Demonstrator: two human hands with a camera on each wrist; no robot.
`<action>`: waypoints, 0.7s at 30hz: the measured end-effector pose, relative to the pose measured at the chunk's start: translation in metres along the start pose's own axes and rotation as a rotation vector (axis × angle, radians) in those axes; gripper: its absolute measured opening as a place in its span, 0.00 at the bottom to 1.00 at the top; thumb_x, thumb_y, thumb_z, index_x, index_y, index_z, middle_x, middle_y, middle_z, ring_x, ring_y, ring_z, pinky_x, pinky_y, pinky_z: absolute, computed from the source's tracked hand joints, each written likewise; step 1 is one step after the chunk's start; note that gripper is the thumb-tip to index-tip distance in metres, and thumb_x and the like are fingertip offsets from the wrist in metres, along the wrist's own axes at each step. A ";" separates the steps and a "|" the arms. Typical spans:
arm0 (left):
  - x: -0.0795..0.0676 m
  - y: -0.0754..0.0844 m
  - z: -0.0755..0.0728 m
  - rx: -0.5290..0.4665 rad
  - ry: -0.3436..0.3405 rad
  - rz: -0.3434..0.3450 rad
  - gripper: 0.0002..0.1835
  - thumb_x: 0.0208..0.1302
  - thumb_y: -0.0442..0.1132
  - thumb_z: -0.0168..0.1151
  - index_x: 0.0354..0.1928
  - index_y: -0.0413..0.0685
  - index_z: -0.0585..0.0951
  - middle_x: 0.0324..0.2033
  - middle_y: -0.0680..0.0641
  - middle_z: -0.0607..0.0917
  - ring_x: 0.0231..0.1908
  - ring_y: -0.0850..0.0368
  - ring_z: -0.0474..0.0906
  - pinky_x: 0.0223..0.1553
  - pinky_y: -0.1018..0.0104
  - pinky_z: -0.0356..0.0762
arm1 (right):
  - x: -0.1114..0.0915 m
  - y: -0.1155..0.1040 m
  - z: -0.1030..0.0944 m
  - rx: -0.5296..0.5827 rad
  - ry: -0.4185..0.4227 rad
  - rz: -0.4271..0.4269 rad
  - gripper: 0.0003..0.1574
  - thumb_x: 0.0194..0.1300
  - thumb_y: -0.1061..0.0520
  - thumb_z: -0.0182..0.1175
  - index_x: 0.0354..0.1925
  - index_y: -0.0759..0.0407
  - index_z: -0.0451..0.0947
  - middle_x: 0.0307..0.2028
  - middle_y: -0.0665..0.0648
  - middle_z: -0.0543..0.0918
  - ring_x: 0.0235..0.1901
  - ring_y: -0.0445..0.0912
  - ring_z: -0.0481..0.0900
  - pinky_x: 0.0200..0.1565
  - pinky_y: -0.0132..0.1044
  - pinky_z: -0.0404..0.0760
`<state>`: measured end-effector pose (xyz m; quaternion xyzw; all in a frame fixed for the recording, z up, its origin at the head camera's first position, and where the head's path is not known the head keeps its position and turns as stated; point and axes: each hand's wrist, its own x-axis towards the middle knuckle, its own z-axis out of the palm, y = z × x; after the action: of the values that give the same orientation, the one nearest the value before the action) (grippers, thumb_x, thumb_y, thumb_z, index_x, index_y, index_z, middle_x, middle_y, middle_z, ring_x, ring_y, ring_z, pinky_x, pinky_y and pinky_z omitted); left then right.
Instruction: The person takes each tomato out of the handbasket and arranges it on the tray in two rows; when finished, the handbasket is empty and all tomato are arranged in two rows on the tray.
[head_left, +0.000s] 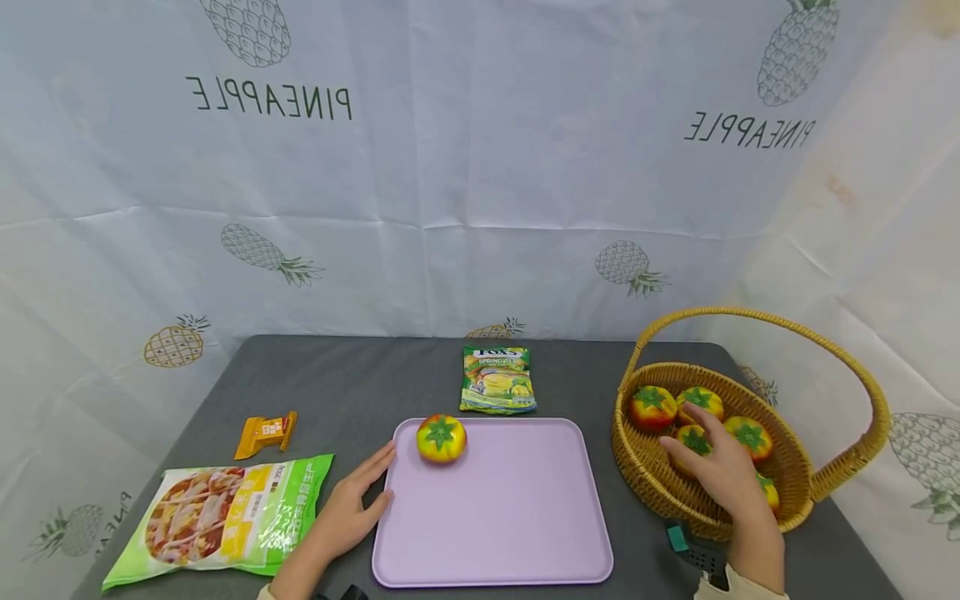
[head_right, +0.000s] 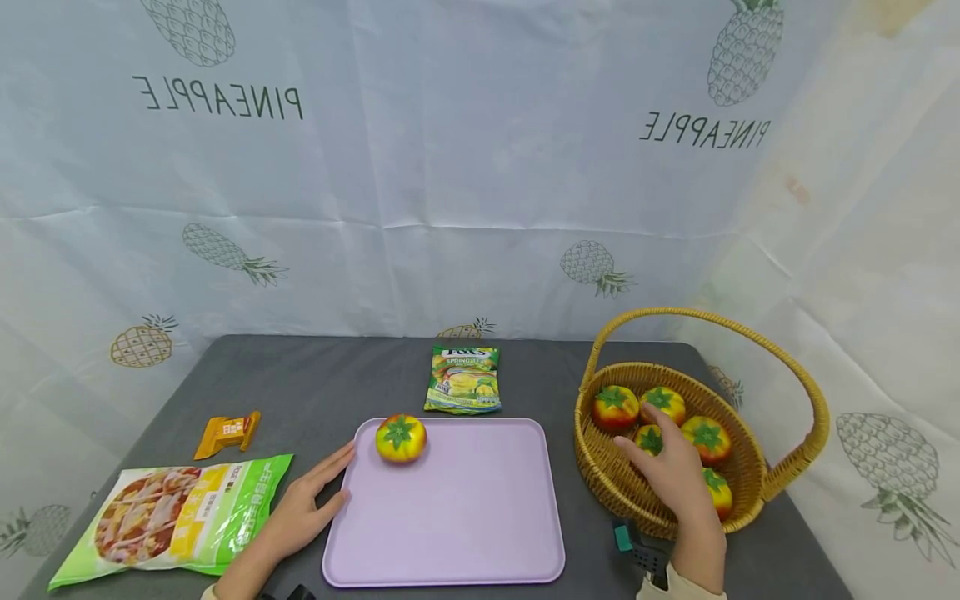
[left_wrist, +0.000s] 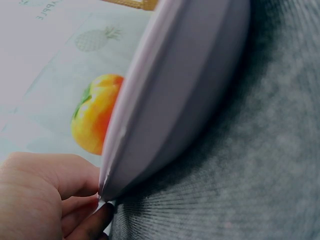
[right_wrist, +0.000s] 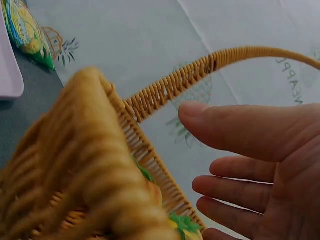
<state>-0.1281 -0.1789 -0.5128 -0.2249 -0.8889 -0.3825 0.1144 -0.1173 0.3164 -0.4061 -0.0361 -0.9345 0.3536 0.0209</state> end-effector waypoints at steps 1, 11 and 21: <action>0.000 0.000 0.000 0.000 -0.001 -0.001 0.29 0.56 0.32 0.64 0.63 0.37 0.72 0.64 0.43 0.73 0.62 0.47 0.68 0.60 0.91 0.47 | 0.000 0.002 -0.001 -0.016 -0.003 0.012 0.50 0.66 0.40 0.56 0.72 0.65 0.49 0.67 0.75 0.58 0.62 0.72 0.58 0.54 0.67 0.64; 0.001 -0.002 0.000 0.005 -0.006 0.002 0.30 0.57 0.33 0.64 0.63 0.38 0.71 0.64 0.44 0.72 0.63 0.46 0.68 0.60 0.91 0.47 | 0.001 0.015 -0.009 -0.141 -0.045 0.104 0.55 0.65 0.36 0.54 0.72 0.70 0.44 0.67 0.78 0.55 0.60 0.76 0.57 0.53 0.70 0.63; 0.000 -0.001 0.000 0.006 -0.008 -0.008 0.29 0.57 0.33 0.63 0.63 0.38 0.72 0.64 0.44 0.73 0.62 0.47 0.69 0.60 0.90 0.49 | 0.004 0.023 -0.010 -0.179 -0.087 0.181 0.61 0.63 0.33 0.54 0.71 0.74 0.41 0.66 0.81 0.52 0.60 0.77 0.55 0.54 0.69 0.64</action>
<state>-0.1287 -0.1796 -0.5136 -0.2223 -0.8914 -0.3792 0.1101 -0.1191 0.3402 -0.4135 -0.1066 -0.9552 0.2706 -0.0548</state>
